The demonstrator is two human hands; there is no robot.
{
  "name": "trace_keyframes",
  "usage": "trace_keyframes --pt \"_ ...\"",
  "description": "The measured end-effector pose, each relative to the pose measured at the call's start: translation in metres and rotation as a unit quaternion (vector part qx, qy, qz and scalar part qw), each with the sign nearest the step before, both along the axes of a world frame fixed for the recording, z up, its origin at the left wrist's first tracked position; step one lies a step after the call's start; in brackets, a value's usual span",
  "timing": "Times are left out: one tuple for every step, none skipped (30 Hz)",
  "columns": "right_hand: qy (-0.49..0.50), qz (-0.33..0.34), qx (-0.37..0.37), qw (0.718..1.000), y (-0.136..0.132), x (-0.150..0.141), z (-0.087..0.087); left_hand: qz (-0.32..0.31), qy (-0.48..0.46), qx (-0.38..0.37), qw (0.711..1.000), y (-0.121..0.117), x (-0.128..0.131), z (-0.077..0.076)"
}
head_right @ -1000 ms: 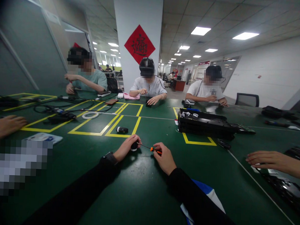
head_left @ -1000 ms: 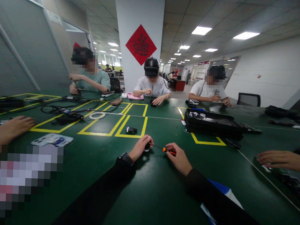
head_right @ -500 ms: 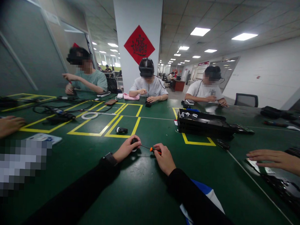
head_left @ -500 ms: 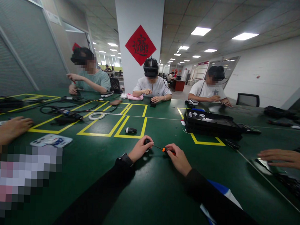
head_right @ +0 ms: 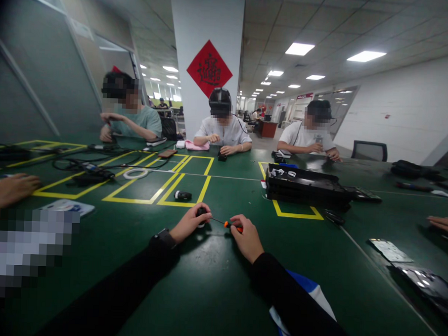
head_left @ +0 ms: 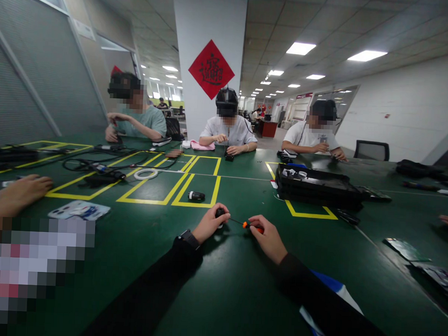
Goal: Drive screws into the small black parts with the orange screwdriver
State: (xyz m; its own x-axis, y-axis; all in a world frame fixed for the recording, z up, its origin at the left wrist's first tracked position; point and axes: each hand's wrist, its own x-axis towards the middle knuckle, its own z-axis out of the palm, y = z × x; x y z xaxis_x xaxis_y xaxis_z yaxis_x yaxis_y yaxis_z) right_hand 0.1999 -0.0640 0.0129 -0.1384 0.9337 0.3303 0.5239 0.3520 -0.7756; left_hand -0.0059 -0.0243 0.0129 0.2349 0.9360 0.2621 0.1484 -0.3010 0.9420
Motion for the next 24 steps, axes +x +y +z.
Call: trace_keyframes --pt "-0.003 0.001 0.008 1.0 -0.0003 0.0 0.0005 -0.001 -0.001 -0.001 1.0 0.0003 -0.0001 -0.0004" --pt "-0.007 0.001 0.018 1.0 -0.0006 -0.0001 0.001 -0.001 -0.001 -0.001 1.0 0.0007 -0.0002 -0.0007" --pt "-0.011 0.001 0.029 1.0 -0.001 -0.0003 0.0012 0.0 0.001 0.001 1.0 0.0011 -0.0002 -0.0011" --pt "-0.014 0.001 0.038 0.999 -0.0012 -0.0005 0.0013 0.002 0.003 0.003 1.0 0.0014 -0.0002 -0.0015" --pt "-0.018 0.002 0.044 0.999 -0.0014 -0.0008 0.001 0.002 0.006 0.006 1.0 0.0015 -0.0002 -0.0017" --pt "-0.019 0.002 0.045 0.999 -0.0013 -0.001 0.0006 0.002 0.009 0.008 1.0 0.0016 -0.0002 -0.0019" --pt "-0.018 0.0 0.042 0.999 -0.0011 -0.001 0.0001 0.0 0.011 0.01 1.0 0.0015 -0.0001 -0.002" --pt "-0.015 -0.002 0.034 0.999 -0.0008 -0.001 -0.0005 -0.001 0.012 0.009 1.0 0.0013 0.0 -0.0019" --pt "-0.01 -0.004 0.023 1.0 -0.0005 -0.0009 -0.0009 0.0 0.013 0.007 1.0 0.001 0.0001 -0.0017" --pt "-0.005 -0.006 0.012 1.0 -0.0002 -0.0006 -0.0011 0.0 0.013 0.004 1.0 0.0006 0.0002 -0.0014" --pt "0.001 -0.007 0.003 1.0 -0.0001 -0.0003 -0.0008 0.001 0.012 0.002 1.0 0.0003 0.0003 -0.0011" --pt "0.004 -0.005 -0.001 1.0 -0.0003 0.0 -0.0002 0.002 0.011 0.0 1.0 -0.0001 0.0004 -0.0007" --pt "0.005 -0.003 0.001 1.0 -0.0007 0.0002 0.0008 0.002 0.009 -0.002 1.0 -0.0004 0.0005 -0.0004" --pt "0.004 -0.001 0.008 1.0 -0.0013 0.0004 0.002 0.002 0.007 -0.003 1.0 -0.0006 0.0006 0.0" --pt "0.001 0.0 0.018 1.0 -0.002 0.0005 0.0032 0.002 0.005 -0.003 1.0 -0.0008 0.0007 0.0003" --pt "-0.003 0.001 0.027 1.0 -0.0025 0.0005 0.0042 0.001 0.003 -0.003 1.0 -0.001 0.0008 0.0007" --pt "-0.006 0.002 0.033 0.999 -0.0028 0.0004 0.0048 0.001 0.003 -0.002 1.0 -0.0012 0.0009 0.001" --pt "-0.007 0.003 0.036 0.999 -0.0028 0.0004 0.0049 0.001 0.003 -0.001 1.0 -0.0014 0.001 0.0014" --pt "-0.005 0.004 0.032 0.999 -0.0024 0.0003 0.0045 0.002 0.005 0.001 1.0 -0.0016 0.0011 0.0019" --pt "0.0 0.005 0.022 1.0 -0.0016 0.0003 0.0038 0.004 0.008 0.003 1.0 -0.0019 0.0012 0.0024" --pt "0.008 0.006 0.009 1.0 -0.0007 0.0003 0.0028 0.006 0.01 0.004 1.0 -0.0021 0.0013 0.0028" --pt "0.016 0.006 -0.003 1.0 0.0001 0.0004 0.0018 0.007 0.013 0.005 1.0 -0.0024 0.0014 0.0032" --pt "0.025 0.008 -0.013 1.0 0.0008 0.0004 0.001 0.007 0.014 0.005 1.0 -0.0025 0.0014 0.0035" --pt "0.031 0.01 -0.018 0.999 0.0012 0.0004 0.0006 0.006 0.013 0.004 1.0 -0.0026 0.0014 0.0036"
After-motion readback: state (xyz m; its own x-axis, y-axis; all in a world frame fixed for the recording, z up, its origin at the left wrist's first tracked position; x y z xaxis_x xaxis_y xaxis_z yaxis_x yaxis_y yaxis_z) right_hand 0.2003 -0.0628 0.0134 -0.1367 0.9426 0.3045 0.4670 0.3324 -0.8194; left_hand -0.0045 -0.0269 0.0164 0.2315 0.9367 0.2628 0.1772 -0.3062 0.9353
